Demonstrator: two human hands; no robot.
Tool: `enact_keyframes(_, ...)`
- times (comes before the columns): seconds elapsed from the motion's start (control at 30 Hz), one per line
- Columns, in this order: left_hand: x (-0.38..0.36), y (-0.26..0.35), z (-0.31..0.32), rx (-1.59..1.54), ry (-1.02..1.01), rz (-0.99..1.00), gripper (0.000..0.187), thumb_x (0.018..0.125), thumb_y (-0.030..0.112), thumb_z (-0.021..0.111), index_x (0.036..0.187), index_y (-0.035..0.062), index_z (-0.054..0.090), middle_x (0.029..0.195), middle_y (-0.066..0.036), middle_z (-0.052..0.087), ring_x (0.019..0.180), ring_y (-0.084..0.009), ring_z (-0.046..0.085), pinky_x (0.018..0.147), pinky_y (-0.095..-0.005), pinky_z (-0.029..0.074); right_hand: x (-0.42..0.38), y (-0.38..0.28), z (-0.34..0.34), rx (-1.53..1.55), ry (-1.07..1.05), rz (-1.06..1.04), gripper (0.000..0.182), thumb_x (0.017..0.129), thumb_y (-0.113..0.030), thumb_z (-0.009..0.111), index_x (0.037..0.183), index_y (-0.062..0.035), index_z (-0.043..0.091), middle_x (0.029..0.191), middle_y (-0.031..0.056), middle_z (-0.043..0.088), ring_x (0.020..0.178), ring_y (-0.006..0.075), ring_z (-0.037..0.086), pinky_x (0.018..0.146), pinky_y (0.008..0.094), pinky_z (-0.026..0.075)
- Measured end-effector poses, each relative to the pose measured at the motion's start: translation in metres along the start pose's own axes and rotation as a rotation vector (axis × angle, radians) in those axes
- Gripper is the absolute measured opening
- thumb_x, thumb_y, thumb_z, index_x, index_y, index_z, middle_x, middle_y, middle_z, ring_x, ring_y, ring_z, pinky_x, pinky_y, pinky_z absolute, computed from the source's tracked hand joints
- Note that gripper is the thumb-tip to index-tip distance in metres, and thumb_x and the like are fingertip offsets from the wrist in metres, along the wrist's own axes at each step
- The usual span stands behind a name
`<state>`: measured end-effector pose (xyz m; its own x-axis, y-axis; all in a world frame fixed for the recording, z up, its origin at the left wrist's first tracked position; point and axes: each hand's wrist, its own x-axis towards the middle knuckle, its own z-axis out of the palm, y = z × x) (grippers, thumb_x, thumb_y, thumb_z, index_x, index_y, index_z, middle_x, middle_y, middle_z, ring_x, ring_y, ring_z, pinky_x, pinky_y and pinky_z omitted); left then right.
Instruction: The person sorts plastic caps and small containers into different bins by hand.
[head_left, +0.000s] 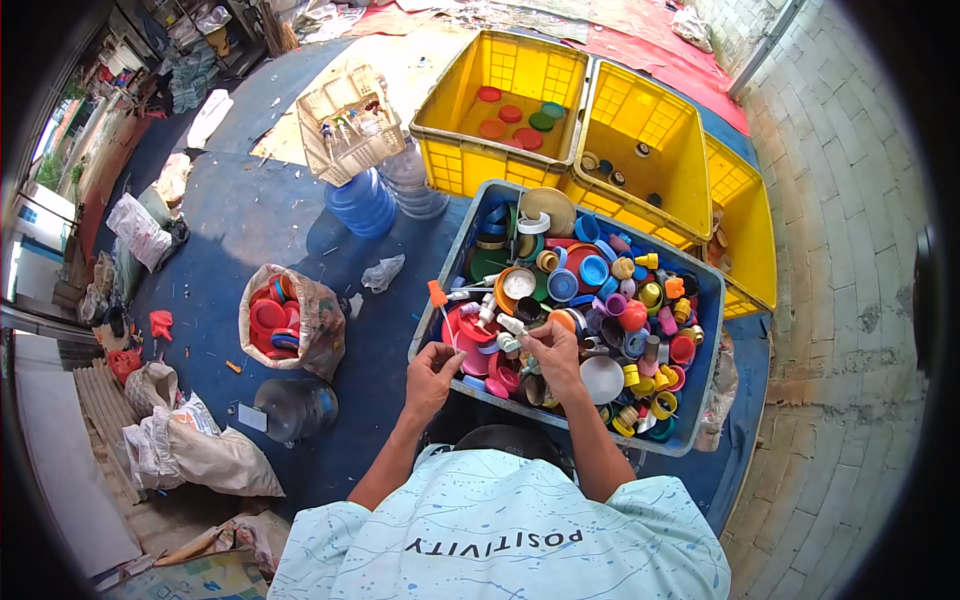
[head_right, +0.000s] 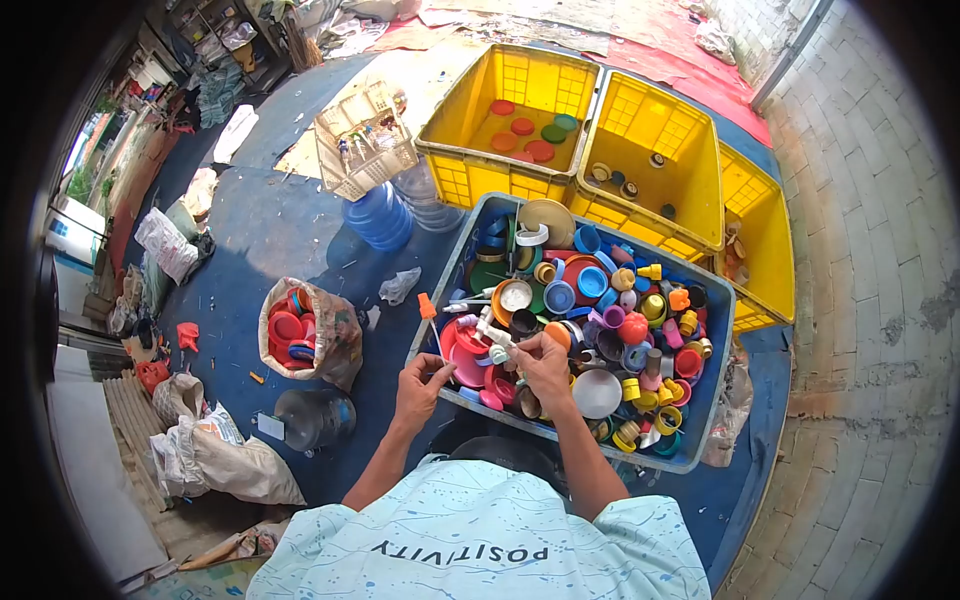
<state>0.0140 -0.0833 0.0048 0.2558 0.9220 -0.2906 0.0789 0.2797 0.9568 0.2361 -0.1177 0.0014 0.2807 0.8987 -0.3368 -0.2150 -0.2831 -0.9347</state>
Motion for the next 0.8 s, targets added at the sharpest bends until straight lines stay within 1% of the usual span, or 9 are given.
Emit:
enact_keyframes(0.03, 0.002, 0.001, 0.005, -0.028, -0.015, 0.028, 0.011, 0.09, 0.009, 0.064, 0.093, 0.0013, 0.057, 0.094, -0.006, 0.067, 0.08, -0.0085, 0.061, 0.074, -0.0245, 0.049, -0.003, -0.001, -0.004, 0.204, -0.018, 0.074, 0.011, 0.085, -0.008, 0.07, 0.084, -0.0092, 0.059, 0.083, 0.0062, 0.069, 0.07, 0.0152, 0.067, 0.058, 0.0234, 0.048)
enact_keyframes(0.07, 0.004, 0.002, 0.009, -0.056, -0.032, 0.056, 0.009, 0.091, 0.007, 0.062, 0.093, 0.0008, 0.056, 0.097, -0.007, 0.067, 0.081, -0.009, 0.061, 0.075, -0.0256, 0.05, -0.007, -0.003, -0.009, 0.407, -0.074, 0.194, 0.009, 0.088, -0.012, 0.068, 0.09, -0.01, 0.06, 0.084, 0.0049, 0.068, 0.072, 0.017, 0.066, 0.062, 0.0268, 0.048)
enact_keyframes(0.17, 0.009, 0.009, 0.024, -0.064, -0.15, 0.216, 0.009, 0.092, 0.005, 0.059, 0.095, 0.0011, 0.052, 0.106, -0.01, 0.066, 0.087, -0.0106, 0.063, 0.081, -0.0265, 0.05, -0.021, -0.016, -0.013, 0.734, -0.139, 0.396, 0.01, 0.089, -0.015, 0.066, 0.094, -0.0073, 0.061, 0.086, 0.0063, 0.067, 0.075, 0.0156, 0.064, 0.068, 0.0315, 0.051)
enact_keyframes(0.2, 0.01, 0.01, 0.03, -0.066, -0.197, 0.26, 0.008, 0.093, 0.004, 0.057, 0.097, 0.0019, 0.049, 0.103, -0.01, 0.066, 0.086, -0.0111, 0.063, 0.078, -0.0252, 0.051, -0.026, -0.021, -0.011, 0.743, -0.096, 0.435, 0.01, 0.092, -0.017, 0.062, 0.094, -0.0076, 0.06, 0.085, 0.0058, 0.066, 0.078, 0.0166, 0.063, 0.068, 0.0344, 0.05)
enact_keyframes(0.3, 0.007, 0.012, 0.038, -0.225, -0.333, 0.019, 0.008, 0.094, 0.005, 0.056, 0.097, 0.0018, 0.05, 0.096, -0.01, 0.066, 0.082, -0.0111, 0.063, 0.075, -0.024, 0.051, -0.027, -0.016, -0.014, 0.837, -0.103, 0.422, 0.012, 0.092, -0.02, 0.063, 0.095, -0.0083, 0.06, 0.083, 0.0023, 0.065, 0.075, 0.0147, 0.062, 0.068, 0.0312, 0.047)
enact_keyframes(0.43, -0.001, 0.009, 0.05, -0.121, -0.304, 0.009, 0.012, 0.094, 0.011, 0.059, 0.097, 0.0026, 0.051, 0.085, -0.008, 0.067, 0.075, -0.0136, 0.066, 0.069, -0.0266, 0.054, -0.029, -0.02, -0.022, 0.828, 0.01, 0.378, 0.012, 0.092, -0.021, 0.063, 0.094, -0.0094, 0.059, 0.079, 0.0014, 0.063, 0.072, 0.0142, 0.06, 0.066, 0.0321, 0.047)
enact_keyframes(0.57, -0.015, 0.008, 0.058, -0.18, -0.332, -0.021, 0.012, 0.091, 0.009, 0.062, 0.097, 0.0, 0.057, 0.087, -0.007, 0.067, 0.076, -0.01, 0.063, 0.07, -0.0234, 0.051, -0.026, -0.023, -0.028, 0.839, 0.074, 0.323, 0.012, 0.091, -0.021, 0.064, 0.094, -0.0104, 0.059, 0.079, 0.0008, 0.062, 0.071, 0.0132, 0.059, 0.064, 0.03, 0.047)
enact_keyframes(0.73, -0.029, 0.006, 0.067, -0.083, -0.337, -0.02, 0.017, 0.091, 0.007, 0.063, 0.104, -0.0022, 0.06, 0.093, -0.008, 0.068, 0.084, -0.0113, 0.065, 0.075, -0.0244, 0.052, -0.034, -0.04, -0.018, 0.835, 0.054, 0.252, 0.013, 0.092, -0.02, 0.063, 0.093, -0.0102, 0.056, 0.079, 0.0009, 0.062, 0.069, 0.0103, 0.057, 0.062, 0.0274, 0.047)
enact_keyframes(0.8, -0.035, 0.01, 0.072, -0.139, -0.325, -0.027, 0.018, 0.09, 0.005, 0.062, 0.106, -0.0028, 0.06, 0.094, -0.009, 0.069, 0.085, -0.0129, 0.066, 0.077, -0.0257, 0.053, -0.038, -0.049, -0.013, 0.851, 0.054, 0.231, 0.012, 0.093, -0.02, 0.062, 0.093, -0.0103, 0.055, 0.08, 0.0011, 0.063, 0.068, 0.0096, 0.057, 0.062, 0.0274, 0.047)
